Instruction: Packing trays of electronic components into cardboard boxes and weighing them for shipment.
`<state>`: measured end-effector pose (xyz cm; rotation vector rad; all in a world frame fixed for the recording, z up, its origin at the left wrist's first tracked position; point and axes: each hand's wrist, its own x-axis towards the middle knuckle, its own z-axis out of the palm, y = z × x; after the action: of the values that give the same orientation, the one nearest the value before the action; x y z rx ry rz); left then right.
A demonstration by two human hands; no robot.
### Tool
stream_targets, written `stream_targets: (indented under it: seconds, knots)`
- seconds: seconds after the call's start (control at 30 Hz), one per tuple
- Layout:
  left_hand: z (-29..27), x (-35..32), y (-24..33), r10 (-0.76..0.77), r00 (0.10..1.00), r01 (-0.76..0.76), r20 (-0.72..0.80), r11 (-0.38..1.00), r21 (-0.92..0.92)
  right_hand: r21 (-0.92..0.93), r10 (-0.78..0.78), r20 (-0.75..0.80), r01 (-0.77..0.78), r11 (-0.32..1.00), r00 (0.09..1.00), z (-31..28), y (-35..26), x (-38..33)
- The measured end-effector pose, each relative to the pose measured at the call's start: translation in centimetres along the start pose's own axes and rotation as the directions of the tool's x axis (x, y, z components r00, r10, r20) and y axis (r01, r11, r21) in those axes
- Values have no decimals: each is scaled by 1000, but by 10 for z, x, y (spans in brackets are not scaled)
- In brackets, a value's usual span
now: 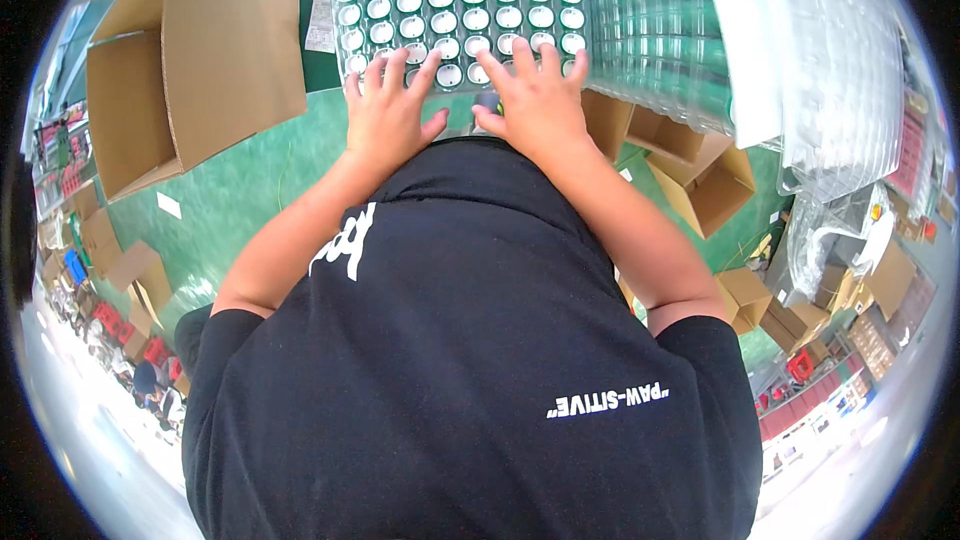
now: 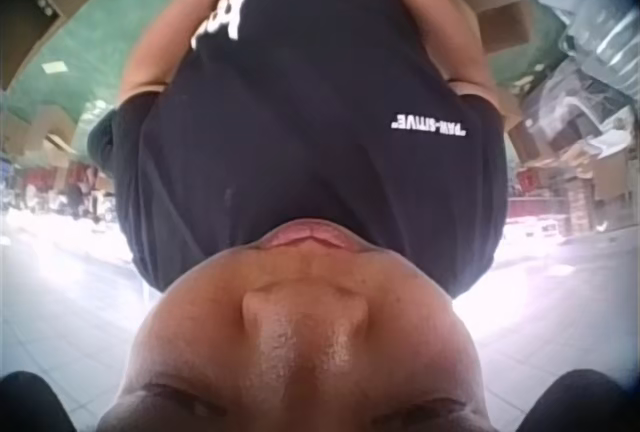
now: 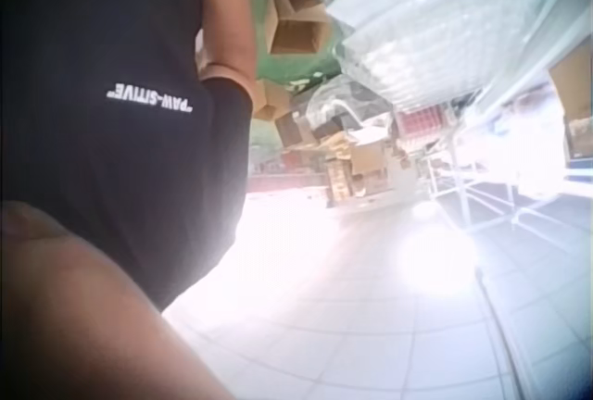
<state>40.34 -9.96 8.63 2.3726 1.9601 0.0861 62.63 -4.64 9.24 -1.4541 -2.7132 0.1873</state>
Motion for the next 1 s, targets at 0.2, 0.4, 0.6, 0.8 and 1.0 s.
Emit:
stream_targets:
  seconds: [0.2,0.4,0.6,0.8,1.0]
  knots:
    - [-4,4,-1,8,1000,-8,28,1000,22,91,-49,2,48,995,999,3,9,6]
    - [-7,11,-1,27,998,-27,54,1000,-5,149,-38,21,35,988,999,7,11,11]
    - [-5,15,5,24,999,-24,48,1000,17,111,36,-30,-33,993,999,11,-1,13]
    - [-3,18,5,16,999,-16,29,1000,-10,125,43,-25,-40,991,999,9,1,14]
    - [-4,18,1,16,998,-14,54,999,-42,160,-8,-25,12,987,1000,15,10,12]
